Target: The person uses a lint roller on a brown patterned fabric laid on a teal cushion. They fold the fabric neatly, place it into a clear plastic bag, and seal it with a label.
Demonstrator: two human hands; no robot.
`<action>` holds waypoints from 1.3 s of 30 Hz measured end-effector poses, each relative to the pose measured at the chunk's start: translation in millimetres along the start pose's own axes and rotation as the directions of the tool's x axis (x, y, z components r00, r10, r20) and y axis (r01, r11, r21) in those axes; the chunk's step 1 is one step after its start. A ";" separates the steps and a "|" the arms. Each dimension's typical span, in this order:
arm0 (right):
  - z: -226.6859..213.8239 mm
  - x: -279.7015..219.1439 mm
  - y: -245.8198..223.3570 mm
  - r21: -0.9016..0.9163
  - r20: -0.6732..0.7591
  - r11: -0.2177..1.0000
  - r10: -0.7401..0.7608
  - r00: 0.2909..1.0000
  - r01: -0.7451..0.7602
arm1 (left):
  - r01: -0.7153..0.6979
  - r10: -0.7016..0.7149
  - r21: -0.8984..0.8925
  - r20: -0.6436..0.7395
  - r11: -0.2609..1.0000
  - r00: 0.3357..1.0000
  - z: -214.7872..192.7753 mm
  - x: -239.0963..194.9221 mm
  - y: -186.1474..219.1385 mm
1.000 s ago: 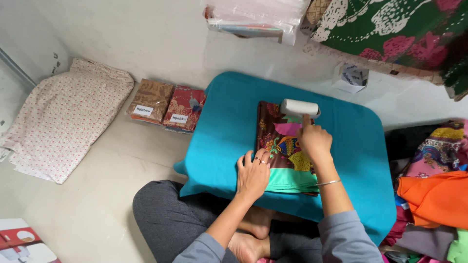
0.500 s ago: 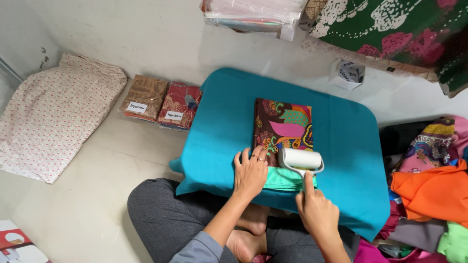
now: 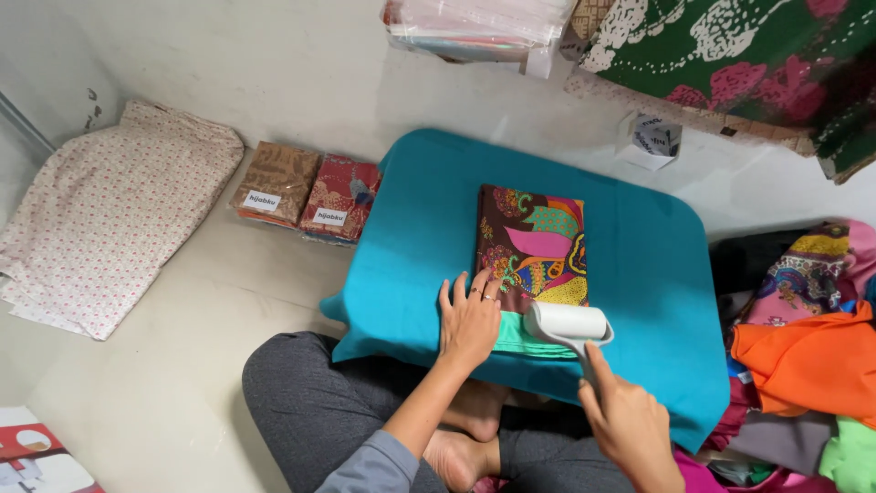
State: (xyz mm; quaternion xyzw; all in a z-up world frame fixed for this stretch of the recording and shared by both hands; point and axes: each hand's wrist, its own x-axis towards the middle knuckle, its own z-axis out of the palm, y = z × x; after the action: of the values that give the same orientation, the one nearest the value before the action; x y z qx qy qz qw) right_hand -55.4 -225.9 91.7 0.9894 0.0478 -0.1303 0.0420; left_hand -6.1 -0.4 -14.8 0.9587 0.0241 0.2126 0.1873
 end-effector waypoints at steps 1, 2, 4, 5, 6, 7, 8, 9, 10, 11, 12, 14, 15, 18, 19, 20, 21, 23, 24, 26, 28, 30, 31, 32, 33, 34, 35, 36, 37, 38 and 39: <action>-17.7 3.9 -4.9 0.080 0.027 0.997 0.018 0.999 -0.021 | -0.001 0.001 -0.005 -0.002 1.000 1.000 -1.3 1.9 -0.1; -17.5 12.1 -7.9 0.081 0.021 0.997 0.015 1.000 -0.017 | -0.001 0.001 -0.003 -0.009 1.000 1.000 -1.3 2.3 0.6; -16.9 29.7 -14.8 0.098 -0.081 0.993 -0.058 0.995 0.065 | 0.005 -0.005 -0.053 0.004 0.999 1.000 -1.2 2.7 0.6; -16.2 40.9 -22.8 0.098 -0.085 0.992 -0.064 0.994 0.073 | 0.008 -0.008 -0.048 -0.002 0.999 1.000 -0.2 2.0 0.5; -15.8 52.2 -31.1 0.080 -0.104 0.988 -0.121 0.987 0.129 | 0.003 -0.003 -0.034 0.019 0.999 1.000 0.8 1.4 0.4; -16.3 65.2 -39.7 0.059 -0.126 0.981 -0.177 0.976 0.185 | -0.003 0.004 -0.021 0.036 1.000 0.999 2.2 3.4 -0.1; -12.1 79.0 -48.9 0.059 -0.135 0.980 -0.183 0.974 0.192 | -0.003 0.003 -0.015 0.026 1.000 1.000 -0.4 3.1 0.3; -8.5 92.5 -57.8 0.031 -0.135 0.980 -0.192 0.972 0.198 | -0.004 0.004 -0.030 0.012 1.000 1.000 -2.9 3.1 1.2; -4.9 106.7 -66.9 0.002 -0.135 0.979 -0.201 0.970 0.203 | -0.006 0.005 -0.046 -0.002 0.999 1.000 -4.8 3.3 1.9; -6.3 118.3 -74.5 0.002 -0.134 0.979 -0.203 0.970 0.205 | -0.003 0.003 -0.044 -0.002 0.999 1.000 -12.7 4.5 3.2; -7.2 130.3 -82.2 -0.011 -0.150 0.979 -0.203 0.968 0.204 | 0.031 -0.020 -0.091 0.111 0.995 0.994 -19.9 5.8 4.2; -14.9 154.9 -97.3 -0.023 -0.162 0.979 -0.203 0.966 0.202 | 0.072 -0.041 -0.133 0.227 0.988 0.973 -17.1 6.7 2.7; -20.1 166.7 -104.3 -0.024 -0.172 0.979 -0.205 0.963 0.204 | 0.048 -0.027 -0.118 0.170 0.992 0.985 -6.6 4.5 0.5; -26.0 195.9 -122.6 -0.003 -0.195 0.977 -0.211 0.958 0.215 | 0.029 -0.017 -0.106 0.112 0.994 0.994 5.7 1.2 -1.6; -27.6 205.3 -128.9 0.020 -0.216 0.974 -0.215 0.953 0.224 | 0.028 -0.017 -0.109 0.103 0.994 0.995 6.2 2.1 -2.0; -28.2 208.4 -130.0 0.020 -0.213 0.974 -0.216 0.953 0.225 | 0.031 -0.019 -0.108 0.105 0.994 0.994 7.7 2.4 -2.7; -28.3 210.9 -130.7 0.005 -0.217 0.974 -0.219 0.951 0.225 | 0.028 -0.018 -0.112 0.095 0.993 0.995 9.3 1.8 -3.1; -30.7 204.9 -129.9 -0.011 -0.215 0.975 -0.220 0.951 0.223 | 0.028 -0.017 -0.119 0.090 0.993 0.996 10.9 1.0 -3.3; -33.2 196.5 -128.5 0.002 -0.205 0.973 -0.224 0.953 0.229 | 0.026 -0.018 -0.111 0.072 0.993 0.997 10.8 0.7 -3.1; -38.6 174.9 -123.0 0.013 -0.194 0.973 -0.223 0.955 0.230 | 0.023 -0.017 -0.107 0.057 0.994 0.998 8.3 0.7 -2.2; -44.9 150.1 -115.9 -0.017 -0.125 0.978 -0.207 0.970 0.206 | 0.039 -0.030 -0.113 0.086 0.993 0.996 3.6 2.6 -1.6; -45.7 126.3 -104.7 -0.008 -0.089 0.981 -0.192 0.977 0.192 | 0.051 -0.040 -0.111 0.096 0.993 0.995 0.6 2.6 -0.2; -46.2 114.4 -99.4 0.004 -0.054 0.984 -0.178 0.982 0.179 | 0.061 -0.050 -0.106 0.106 0.993 0.993 -1.1 2.5 0.2; -46.2 104.9 -94.8 0.003 -0.053 0.984 -0.178 0.983 0.179 | 0.062 -0.051 -0.107 0.107 0.992 0.993 0.1 2.9 0.0; -45.5 94.9 -89.9 0.004 -0.029 0.986 -0.166 0.986 0.166 | 0.062 -0.052 -0.101 0.100 0.993 0.994 1.5 2.5 -0.2; -44.9 85.0 -84.7 0.005 -0.004 0.988 -0.154 0.988 0.154 | 0.062 -0.053 -0.095 0.093 0.994 0.994 2.9 2.3 0.0; -43.2 80.6 -79.9 0.006 -0.002 0.989 -0.151 0.989 0.151 | 0.060 -0.051 -0.096 0.097 0.994 0.994 6.4 1.4 -0.9; -41.7 76.1 -74.9 0.007 0.000 0.990 -0.141 0.990 0.141 | 0.056 -0.049 -0.092 0.073 0.994 0.996 9.9 0.6 -1.6; -40.6 72.4 -70.0 0.007 -0.001 0.991 -0.133 0.991 0.133 | 0.051 -0.047 -0.089 0.047 0.995 0.998 13.5 0.8 -2.4; -37.7 71.3 -67.0 0.009 -0.001 0.991 -0.131 0.991 0.131 | 0.049 -0.045 -0.089 0.048 0.995 0.998 15.0 0.1 -3.0; -34.7 70.4 -64.2 -0.008 0.005 0.992 -0.123 0.992 0.123 | 0.056 -0.054 -0.093 0.025 0.994 0.998 16.4 -0.7 -3.8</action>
State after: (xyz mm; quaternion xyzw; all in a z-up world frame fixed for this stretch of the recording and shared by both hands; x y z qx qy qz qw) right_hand 14.3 -153.0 102.1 0.9842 0.1090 -0.1346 0.0380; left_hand 0.2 -2.8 -30.3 0.9502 0.0384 0.1974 0.2382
